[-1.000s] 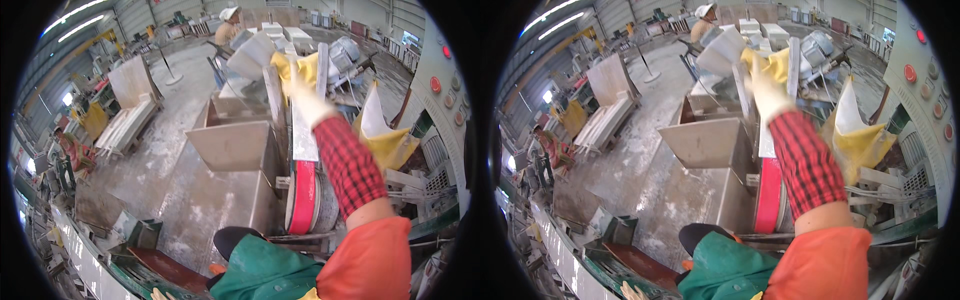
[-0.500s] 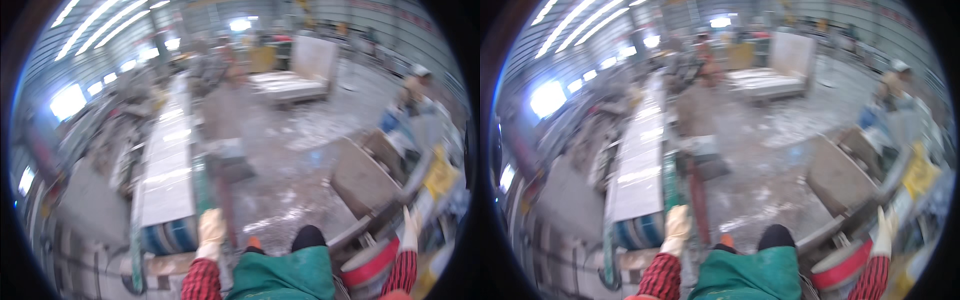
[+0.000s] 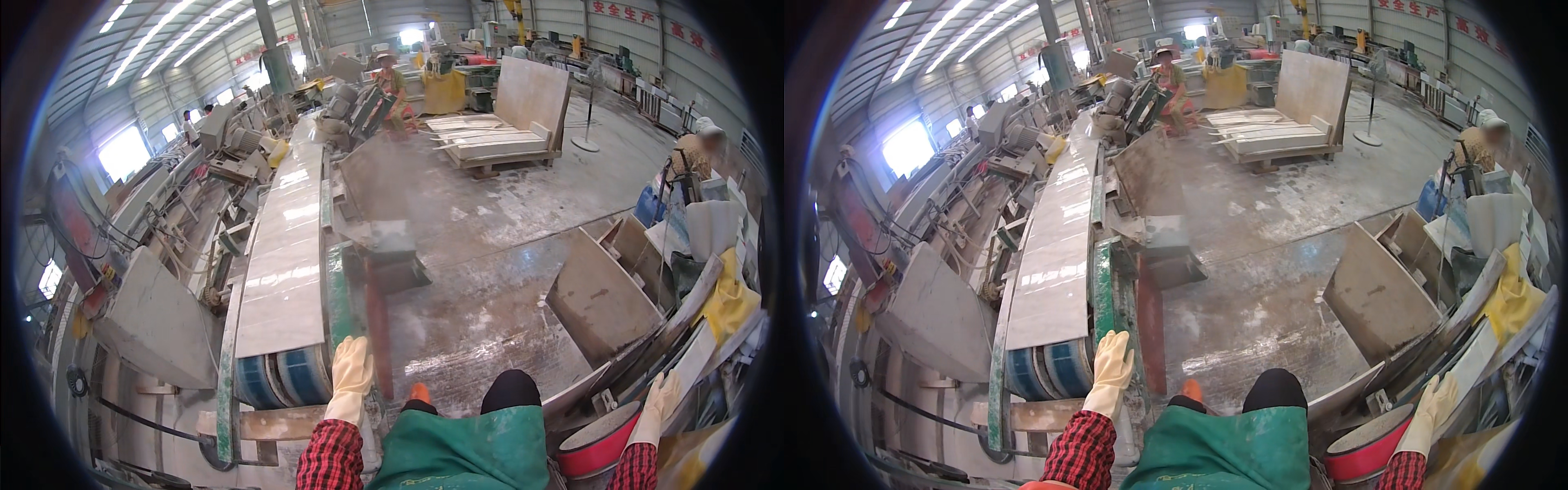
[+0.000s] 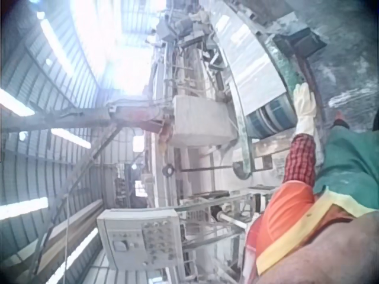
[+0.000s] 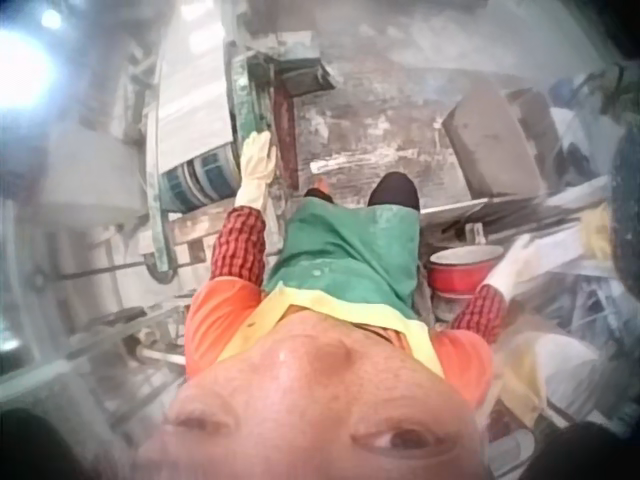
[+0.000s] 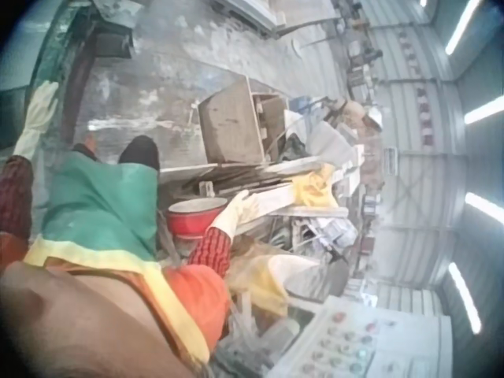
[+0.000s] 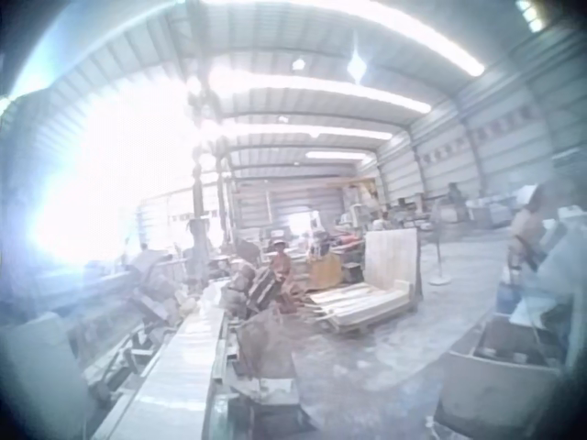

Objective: The person repeatedly picks up rectangular panels from a conveyor belt and places them into a nearby bin. The person wears gloves and an apron while performing this repetitive task in a factory setting.

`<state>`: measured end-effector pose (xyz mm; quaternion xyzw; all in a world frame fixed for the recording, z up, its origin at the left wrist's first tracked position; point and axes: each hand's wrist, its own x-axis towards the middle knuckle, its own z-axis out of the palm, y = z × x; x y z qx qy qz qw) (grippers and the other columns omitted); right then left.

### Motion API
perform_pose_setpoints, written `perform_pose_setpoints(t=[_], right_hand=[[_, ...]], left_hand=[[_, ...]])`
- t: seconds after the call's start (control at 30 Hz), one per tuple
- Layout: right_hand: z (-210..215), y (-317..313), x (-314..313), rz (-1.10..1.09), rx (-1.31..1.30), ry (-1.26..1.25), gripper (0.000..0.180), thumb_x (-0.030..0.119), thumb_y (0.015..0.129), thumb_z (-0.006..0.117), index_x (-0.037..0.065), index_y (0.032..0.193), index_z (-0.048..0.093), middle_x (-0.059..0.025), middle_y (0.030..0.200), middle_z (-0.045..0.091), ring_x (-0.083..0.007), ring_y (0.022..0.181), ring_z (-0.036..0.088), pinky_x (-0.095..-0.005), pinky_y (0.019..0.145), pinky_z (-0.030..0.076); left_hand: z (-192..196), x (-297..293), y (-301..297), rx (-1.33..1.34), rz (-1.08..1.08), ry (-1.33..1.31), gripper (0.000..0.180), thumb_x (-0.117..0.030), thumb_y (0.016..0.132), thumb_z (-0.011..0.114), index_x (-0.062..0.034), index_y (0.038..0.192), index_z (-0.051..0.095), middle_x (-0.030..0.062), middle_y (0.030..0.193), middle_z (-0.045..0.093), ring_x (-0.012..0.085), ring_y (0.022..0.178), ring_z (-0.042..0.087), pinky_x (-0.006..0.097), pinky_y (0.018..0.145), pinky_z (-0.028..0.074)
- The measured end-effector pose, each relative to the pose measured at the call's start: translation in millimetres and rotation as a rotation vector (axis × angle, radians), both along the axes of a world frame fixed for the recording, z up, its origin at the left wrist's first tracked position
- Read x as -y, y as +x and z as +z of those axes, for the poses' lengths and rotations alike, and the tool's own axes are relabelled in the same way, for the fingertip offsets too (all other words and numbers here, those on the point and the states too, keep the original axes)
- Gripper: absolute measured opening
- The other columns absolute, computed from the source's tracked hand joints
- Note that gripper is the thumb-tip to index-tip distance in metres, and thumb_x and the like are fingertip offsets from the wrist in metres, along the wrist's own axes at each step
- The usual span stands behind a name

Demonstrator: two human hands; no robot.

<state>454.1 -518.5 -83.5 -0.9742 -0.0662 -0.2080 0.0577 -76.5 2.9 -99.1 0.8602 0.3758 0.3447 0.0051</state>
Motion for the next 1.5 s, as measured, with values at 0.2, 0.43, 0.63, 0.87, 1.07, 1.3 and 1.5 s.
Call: perform_pose_setpoints(t=[0.2, 0.43, 0.63, 0.87, 1.07, 1.3, 1.5], right_hand=[[-7.0, -2.0, 0.9, -0.004, 0.042, 0.019, 0.05, 0.036, 0.102, 0.054, -0.001, 0.135, 0.059, -0.0236, 0.14, 0.058, -0.0402, 0.133, 0.05, -0.0476, 0.114, 0.036], [-14.7, -7.3, 2.6, 0.03, 0.096, 0.018, 0.046, 0.031, 0.1, 0.056, -0.001, 0.133, 0.059, -0.024, 0.137, 0.059, -0.0413, 0.13, 0.052, -0.0486, 0.112, 0.038], [-17.1, -8.7, 4.7, 0.067, 0.105, 0.036, 0.043, 0.025, 0.097, 0.058, -0.001, 0.13, 0.06, -0.0248, 0.134, 0.06, -0.0425, 0.127, 0.052, -0.0497, 0.111, 0.039], [-14.2, -20.0, 0.6, 0.081, 0.133, 0.056, 0.042, 0.023, 0.095, 0.061, -0.001, 0.129, 0.06, -0.0232, 0.132, 0.062, -0.0415, 0.125, 0.053, -0.0491, 0.109, 0.041], [15.5, -52.9, -13.1, -0.097, -0.036, 0.018, 0.061, 0.028, 0.088, 0.069, 0.005, 0.142, 0.051, -0.0207, 0.142, 0.054, -0.0393, 0.131, 0.05, -0.048, 0.111, 0.04], [68.9, -86.3, -61.0, -0.514, -0.402, 0.214, 0.085, 0.021, 0.076, 0.076, 0.015, 0.151, 0.036, -0.0236, 0.14, 0.046, -0.0497, 0.131, 0.047, -0.0553, 0.107, 0.044], [19.1, 7.0, -1.7, -0.617, -0.531, 0.353, 0.089, 0.013, 0.069, 0.078, 0.025, 0.15, 0.042, -0.0217, 0.153, 0.038, -0.0377, 0.127, 0.054, -0.0552, 0.1, 0.047]], left_hand=[[0.2, -3.4, 0.4, 0.001, 0.002, -0.007, 0.033, -0.006, 0.08, 0.069, -0.0025, 0.112, 0.061, 0.0265, 0.113, 0.063, 0.0467, 0.103, 0.059, 0.051, 0.092, 0.049], [-1.6, -2.7, -1.6, 0.016, 0.005, -0.001, 0.032, -0.006, 0.079, 0.069, -0.0027, 0.11, 0.061, 0.0261, 0.11, 0.064, 0.0461, 0.101, 0.059, 0.051, 0.09, 0.05], [-0.2, -0.3, -1.0, 0.029, 0.014, 0.022, 0.029, -0.006, 0.08, 0.069, -0.0038, 0.108, 0.061, 0.0255, 0.108, 0.064, 0.0457, 0.101, 0.059, 0.051, 0.089, 0.05], [2.5, 3.4, -3.1, -0.013, 0.062, -0.163, 0.039, -0.007, 0.084, 0.071, -0.0007, 0.122, 0.063, 0.0227, 0.121, 0.067, 0.0444, 0.125, 0.056, 0.05, 0.109, 0.043], [-2.9, 2.8, -2.4, 0.01, 0.047, -0.179, 0.038, -0.008, 0.085, 0.07, -0.0019, 0.122, 0.064, 0.0247, 0.123, 0.066, 0.0452, 0.125, 0.056, 0.051, 0.11, 0.042], [-13.8, -5.0, -12.6, 0.094, 0.045, -0.064, 0.028, -0.01, 0.082, 0.069, -0.0057, 0.11, 0.066, 0.0276, 0.118, 0.064, 0.0476, 0.107, 0.06, 0.051, 0.097, 0.048], [-13.6, 2.3, -2.0, 0.152, 0.066, -0.119, 0.029, -0.012, 0.084, 0.07, -0.006, 0.112, 0.068, 0.0231, 0.11, 0.07, 0.0452, 0.114, 0.06, 0.051, 0.102, 0.046]])
